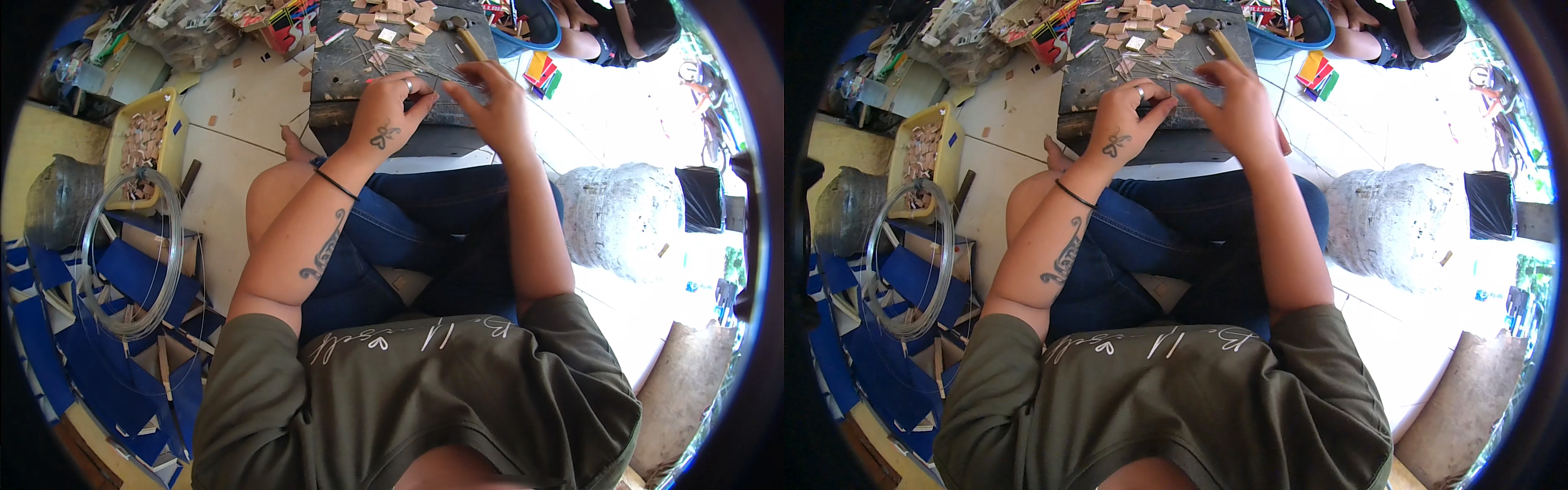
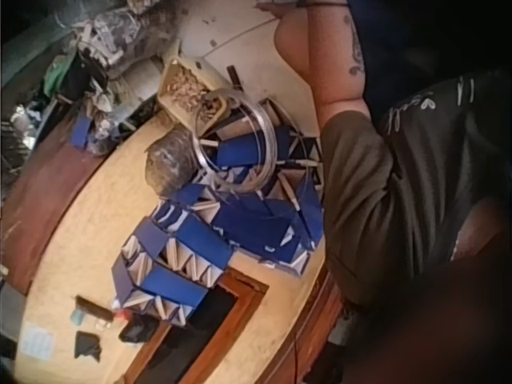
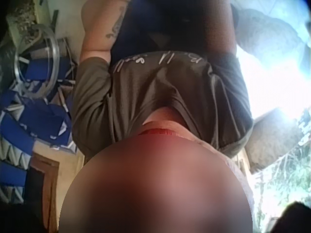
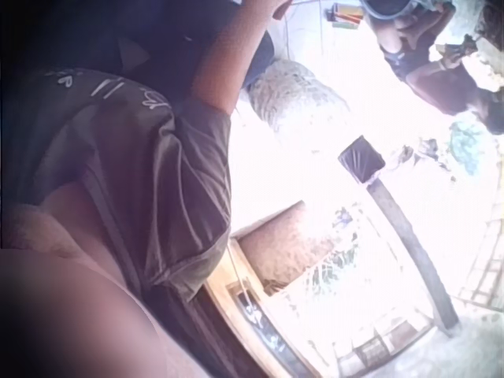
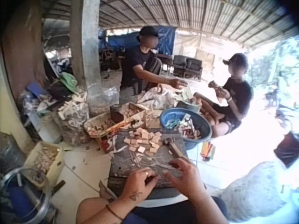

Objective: The person sits on the floor and repeatedly picks up small wooden blocks and thin metal wires. They place a wire on a block and use a hammer to tap it into place, then set the assembled unit aside. The process is repeated continuously with new blocks and wires.

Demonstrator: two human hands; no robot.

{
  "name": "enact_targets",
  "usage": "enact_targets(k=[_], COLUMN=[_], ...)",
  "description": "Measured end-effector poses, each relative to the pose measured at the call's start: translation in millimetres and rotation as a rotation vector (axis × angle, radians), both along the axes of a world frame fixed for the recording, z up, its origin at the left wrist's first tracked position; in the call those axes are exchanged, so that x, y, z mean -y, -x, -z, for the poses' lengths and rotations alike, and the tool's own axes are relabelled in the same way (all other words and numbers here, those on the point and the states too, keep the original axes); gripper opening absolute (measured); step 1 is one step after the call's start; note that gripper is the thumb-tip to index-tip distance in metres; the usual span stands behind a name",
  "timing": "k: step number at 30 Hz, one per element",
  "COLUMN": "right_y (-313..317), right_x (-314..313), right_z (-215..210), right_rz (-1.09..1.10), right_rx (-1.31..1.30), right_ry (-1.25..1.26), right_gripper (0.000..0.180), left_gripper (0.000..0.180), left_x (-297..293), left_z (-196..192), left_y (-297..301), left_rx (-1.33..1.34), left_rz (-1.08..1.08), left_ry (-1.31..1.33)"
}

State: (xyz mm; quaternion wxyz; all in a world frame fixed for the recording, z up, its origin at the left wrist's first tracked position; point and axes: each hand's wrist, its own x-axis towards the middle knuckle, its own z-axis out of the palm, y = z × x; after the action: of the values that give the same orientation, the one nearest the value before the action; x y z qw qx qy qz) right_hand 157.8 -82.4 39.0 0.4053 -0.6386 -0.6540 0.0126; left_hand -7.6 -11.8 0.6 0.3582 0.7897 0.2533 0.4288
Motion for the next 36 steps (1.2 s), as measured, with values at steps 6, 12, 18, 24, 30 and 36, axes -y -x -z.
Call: enact_targets(k=[6, 12, 18, 24, 30, 36], right_y=[-44.1, -34.4, 9.9, 28.2, 27.0, 27.7], right_x=[27.1, 56.9, 131.0, 147.7, 149.2, 150.8], right_z=[30.4, -4.0, -67.5, -78.0, -75.0, -75.4], right_rz=[0.43, 0.196, 0.138, 0.13, 0.115, 0.106], right_rx=[0.439, -0.313, -0.235, 0.157, 0.145, 0.059], right_ry=[0.351, 0.374, 0.504, 0.314, 0.191, 0.279], right_gripper=[0.041, 0.035, 0.041, 0.044, 0.046, 0.045], left_gripper=[0.008, 0.01, 0.01, 0.011, 0.011, 0.011], left_x=[-1.0, -1.2, -1.0, -1.7, -2.9, -3.9], left_z=[5.7, 5.4, 5.4, 5.8, 8.1, 8.2], left_y=[-1.9, -0.9, -1.0, -1.0, -0.9, -1.8], left_rx=[0.052, 0.081, 0.064, 0.083, 0.072, 0.091], left_rz=[0.006, 0.039, 0.045, 0.051, 0.059, 0.066], left_ry=[-0.054, -0.024, -0.045, -0.077, -0.08, -0.092])
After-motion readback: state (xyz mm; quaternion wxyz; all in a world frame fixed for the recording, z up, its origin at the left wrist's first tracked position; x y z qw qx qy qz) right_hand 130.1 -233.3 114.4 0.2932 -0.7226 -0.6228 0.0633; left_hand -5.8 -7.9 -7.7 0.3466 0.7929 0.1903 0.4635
